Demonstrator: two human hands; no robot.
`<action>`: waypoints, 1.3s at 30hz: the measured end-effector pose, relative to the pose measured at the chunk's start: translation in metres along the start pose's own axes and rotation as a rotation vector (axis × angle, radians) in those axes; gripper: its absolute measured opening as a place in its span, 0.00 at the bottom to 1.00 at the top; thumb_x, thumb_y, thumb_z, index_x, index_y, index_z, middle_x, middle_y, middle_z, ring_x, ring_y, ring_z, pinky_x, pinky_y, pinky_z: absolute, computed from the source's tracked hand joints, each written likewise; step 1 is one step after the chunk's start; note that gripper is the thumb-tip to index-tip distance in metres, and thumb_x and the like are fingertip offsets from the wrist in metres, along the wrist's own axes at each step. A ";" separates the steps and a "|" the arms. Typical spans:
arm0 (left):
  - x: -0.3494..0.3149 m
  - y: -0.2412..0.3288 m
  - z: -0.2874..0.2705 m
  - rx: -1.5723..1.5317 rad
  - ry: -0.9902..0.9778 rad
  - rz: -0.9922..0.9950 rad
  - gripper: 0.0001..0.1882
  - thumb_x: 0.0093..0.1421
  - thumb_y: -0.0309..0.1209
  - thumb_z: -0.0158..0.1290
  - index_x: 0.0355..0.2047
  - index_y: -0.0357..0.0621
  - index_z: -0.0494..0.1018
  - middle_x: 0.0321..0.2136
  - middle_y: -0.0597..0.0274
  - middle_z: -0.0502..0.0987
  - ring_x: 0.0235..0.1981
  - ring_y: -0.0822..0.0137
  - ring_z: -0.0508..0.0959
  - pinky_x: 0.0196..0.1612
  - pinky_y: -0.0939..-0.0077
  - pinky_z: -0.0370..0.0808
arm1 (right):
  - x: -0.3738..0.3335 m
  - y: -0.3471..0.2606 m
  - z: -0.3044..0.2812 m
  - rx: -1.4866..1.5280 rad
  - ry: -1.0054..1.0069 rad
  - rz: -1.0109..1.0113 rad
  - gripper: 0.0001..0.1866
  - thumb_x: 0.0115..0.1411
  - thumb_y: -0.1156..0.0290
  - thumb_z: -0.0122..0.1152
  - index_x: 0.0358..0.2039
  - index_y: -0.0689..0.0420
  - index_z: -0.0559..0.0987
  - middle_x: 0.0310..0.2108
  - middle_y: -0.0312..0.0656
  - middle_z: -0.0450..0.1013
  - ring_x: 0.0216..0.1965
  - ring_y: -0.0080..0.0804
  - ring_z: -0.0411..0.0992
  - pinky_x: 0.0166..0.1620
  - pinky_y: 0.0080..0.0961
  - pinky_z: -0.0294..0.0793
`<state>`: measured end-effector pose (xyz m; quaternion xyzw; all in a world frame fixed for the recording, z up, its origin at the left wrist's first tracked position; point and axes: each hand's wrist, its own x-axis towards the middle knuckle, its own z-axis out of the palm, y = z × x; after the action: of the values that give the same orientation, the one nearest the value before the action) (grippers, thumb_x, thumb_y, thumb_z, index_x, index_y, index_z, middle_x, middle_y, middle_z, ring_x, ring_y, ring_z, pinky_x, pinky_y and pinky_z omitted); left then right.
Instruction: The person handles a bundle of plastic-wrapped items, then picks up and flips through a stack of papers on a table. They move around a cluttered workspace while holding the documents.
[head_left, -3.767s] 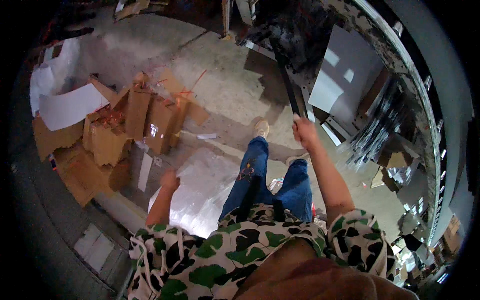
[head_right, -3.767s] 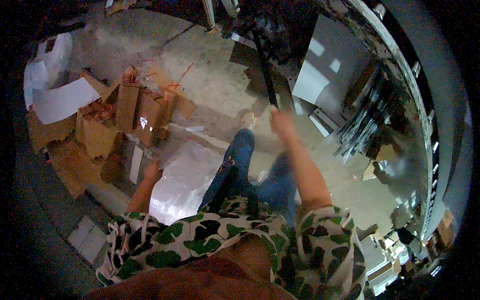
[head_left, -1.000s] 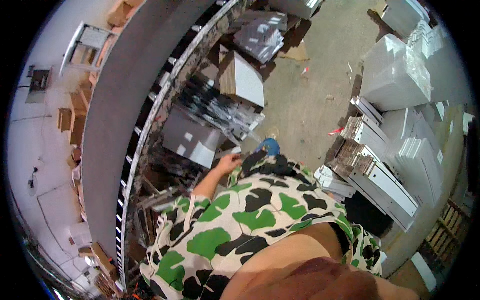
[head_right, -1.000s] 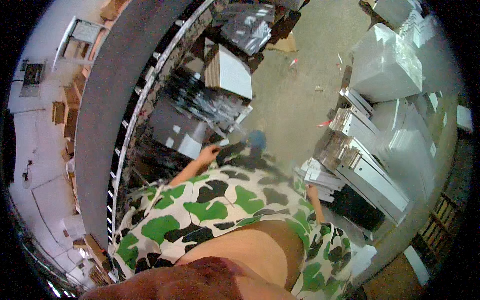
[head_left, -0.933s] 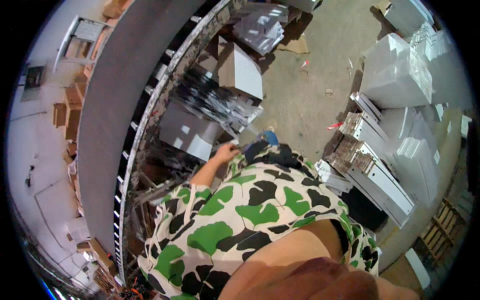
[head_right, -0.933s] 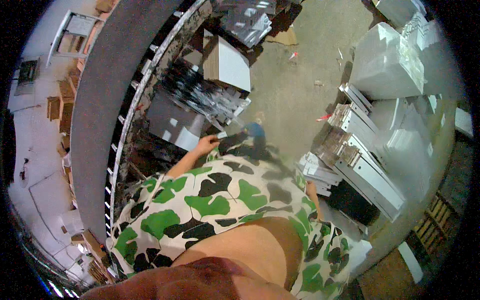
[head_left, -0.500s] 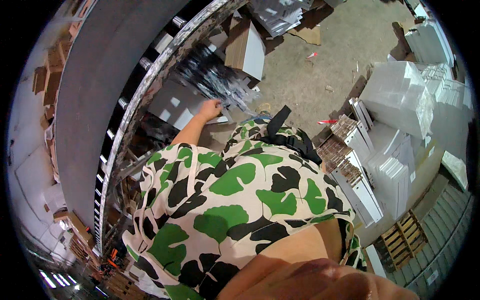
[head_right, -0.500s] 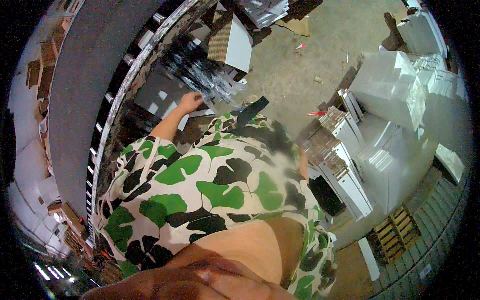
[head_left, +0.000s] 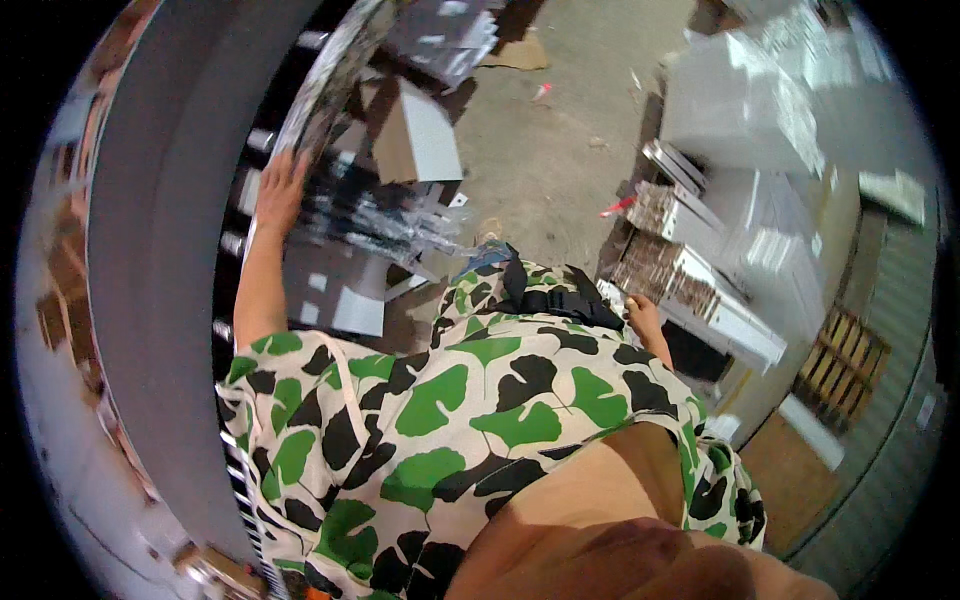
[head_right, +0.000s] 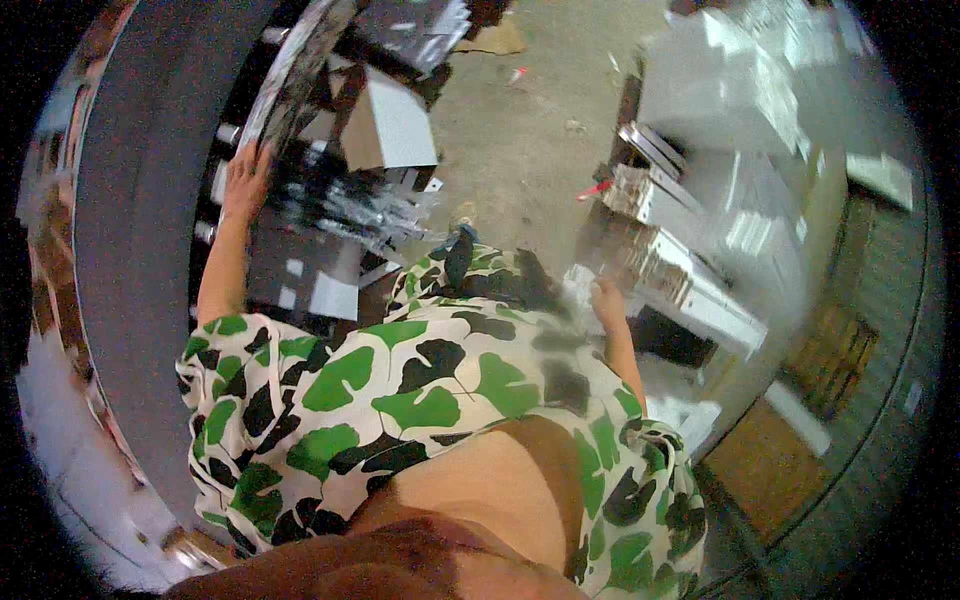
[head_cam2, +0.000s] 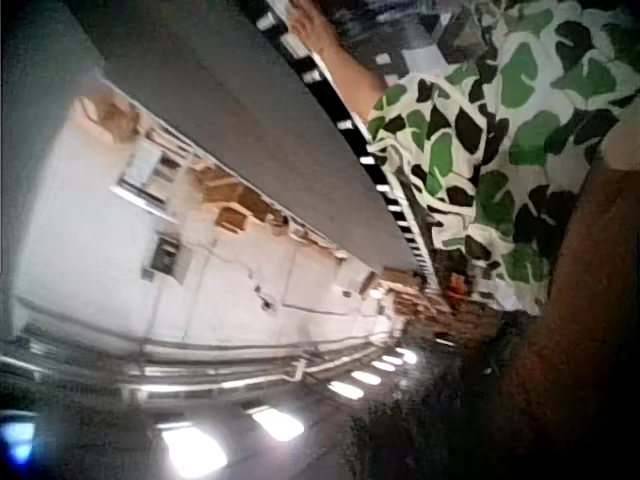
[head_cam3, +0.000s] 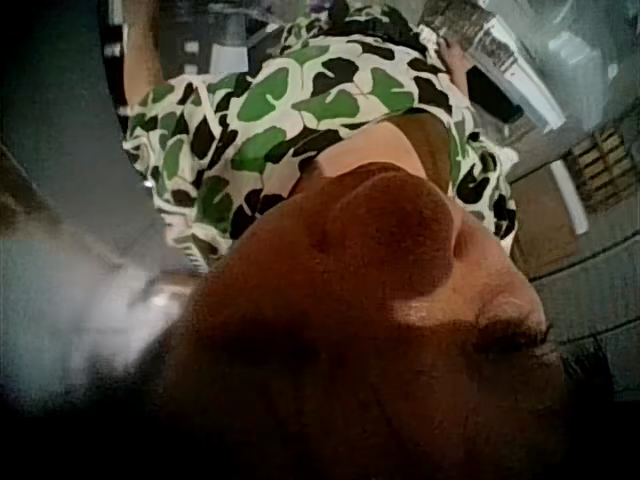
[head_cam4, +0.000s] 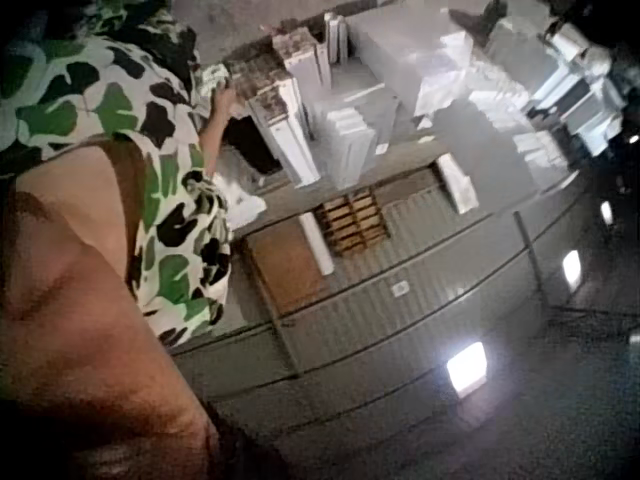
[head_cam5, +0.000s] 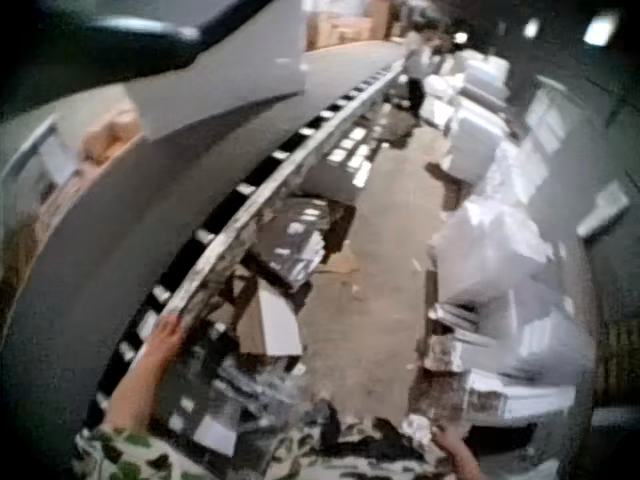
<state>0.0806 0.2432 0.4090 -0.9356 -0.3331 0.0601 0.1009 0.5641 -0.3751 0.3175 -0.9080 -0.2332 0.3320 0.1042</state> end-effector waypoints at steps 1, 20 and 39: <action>-0.002 -0.004 0.006 -0.061 0.126 0.048 0.32 0.53 0.25 0.44 0.60 0.52 0.51 0.60 0.56 0.50 0.60 0.57 0.53 0.59 0.62 0.53 | -0.009 -0.009 0.008 0.002 0.002 0.008 0.16 0.57 0.64 0.49 0.43 0.60 0.74 0.34 0.48 0.74 0.35 0.41 0.73 0.39 0.33 0.71; -0.009 0.039 -0.056 0.059 -0.023 0.225 0.28 0.48 0.32 0.54 0.52 0.50 0.64 0.62 0.46 0.40 0.63 0.45 0.43 0.60 0.55 0.49 | -0.192 0.024 0.088 0.051 -0.012 0.268 0.16 0.54 0.61 0.49 0.35 0.59 0.76 0.30 0.50 0.74 0.34 0.47 0.72 0.38 0.37 0.69; 0.010 0.022 -0.047 -0.015 0.053 0.160 0.25 0.48 0.29 0.52 0.49 0.52 0.66 0.61 0.48 0.44 0.61 0.48 0.49 0.60 0.58 0.51 | -0.084 0.065 0.119 -0.055 -0.287 0.235 0.18 0.55 0.62 0.45 0.38 0.63 0.74 0.39 0.58 0.70 0.42 0.56 0.68 0.46 0.43 0.67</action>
<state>0.1100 0.2253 0.4491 -0.9612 -0.2549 0.0408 0.0977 0.4532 -0.4687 0.2510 -0.8749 -0.1468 0.4615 0.0054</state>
